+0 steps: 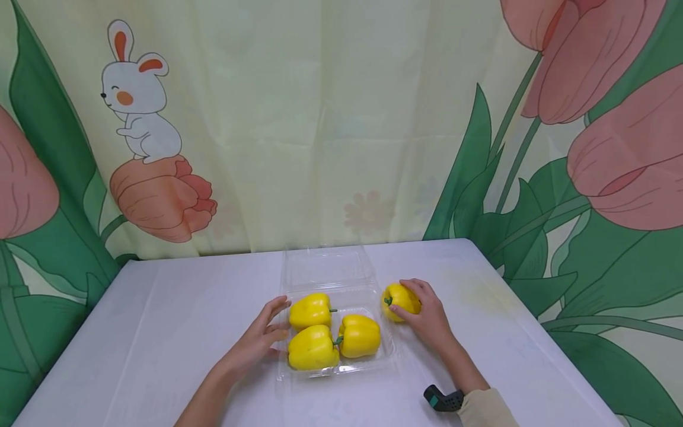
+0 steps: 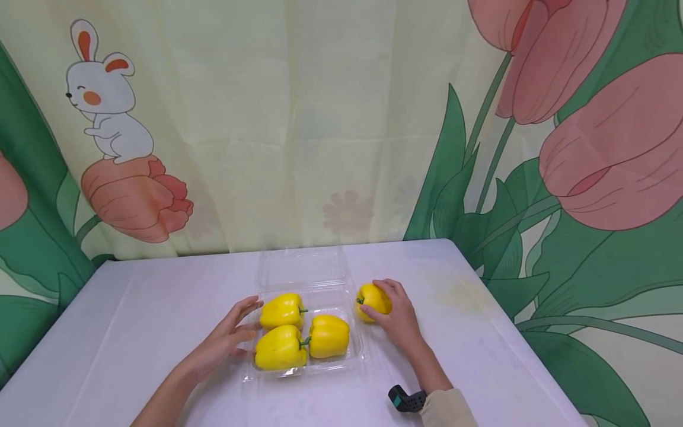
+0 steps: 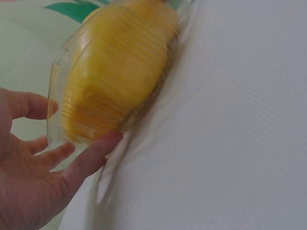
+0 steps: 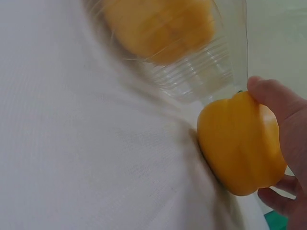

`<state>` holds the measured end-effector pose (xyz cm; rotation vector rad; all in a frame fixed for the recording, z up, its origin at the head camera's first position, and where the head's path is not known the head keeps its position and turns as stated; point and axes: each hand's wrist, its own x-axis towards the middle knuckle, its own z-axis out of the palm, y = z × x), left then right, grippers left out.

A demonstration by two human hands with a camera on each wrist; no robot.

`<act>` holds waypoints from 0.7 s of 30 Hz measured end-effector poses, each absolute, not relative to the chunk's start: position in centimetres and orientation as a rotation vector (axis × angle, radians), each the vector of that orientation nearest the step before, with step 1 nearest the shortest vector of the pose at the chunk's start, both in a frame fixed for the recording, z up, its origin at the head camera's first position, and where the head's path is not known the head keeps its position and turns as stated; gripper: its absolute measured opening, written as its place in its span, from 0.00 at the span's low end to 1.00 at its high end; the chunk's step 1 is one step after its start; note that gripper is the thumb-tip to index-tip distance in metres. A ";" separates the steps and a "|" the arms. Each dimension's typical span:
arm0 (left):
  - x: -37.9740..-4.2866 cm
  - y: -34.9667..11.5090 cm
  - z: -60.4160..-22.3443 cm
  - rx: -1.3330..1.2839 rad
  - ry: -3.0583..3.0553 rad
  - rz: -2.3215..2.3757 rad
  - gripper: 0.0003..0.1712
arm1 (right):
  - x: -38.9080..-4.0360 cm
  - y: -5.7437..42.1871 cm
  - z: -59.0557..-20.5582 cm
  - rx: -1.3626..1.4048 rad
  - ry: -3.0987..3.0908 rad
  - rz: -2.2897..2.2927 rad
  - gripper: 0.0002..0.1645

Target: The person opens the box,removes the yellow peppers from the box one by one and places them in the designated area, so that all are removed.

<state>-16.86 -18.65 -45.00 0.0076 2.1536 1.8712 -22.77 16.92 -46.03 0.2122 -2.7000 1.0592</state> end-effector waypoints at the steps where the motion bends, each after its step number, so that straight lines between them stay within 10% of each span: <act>1: -16.8 -18.7 -45.0 0.010 2.153 1.873 0.39 | -22.8 16.9 -46.0 0.218 -2.694 1.062 0.38; 21: -16.8 -18.6 -45.0 0.012 2.159 1.865 0.39 | -22.5 16.7 -45.5 0.228 -2.629 1.044 0.35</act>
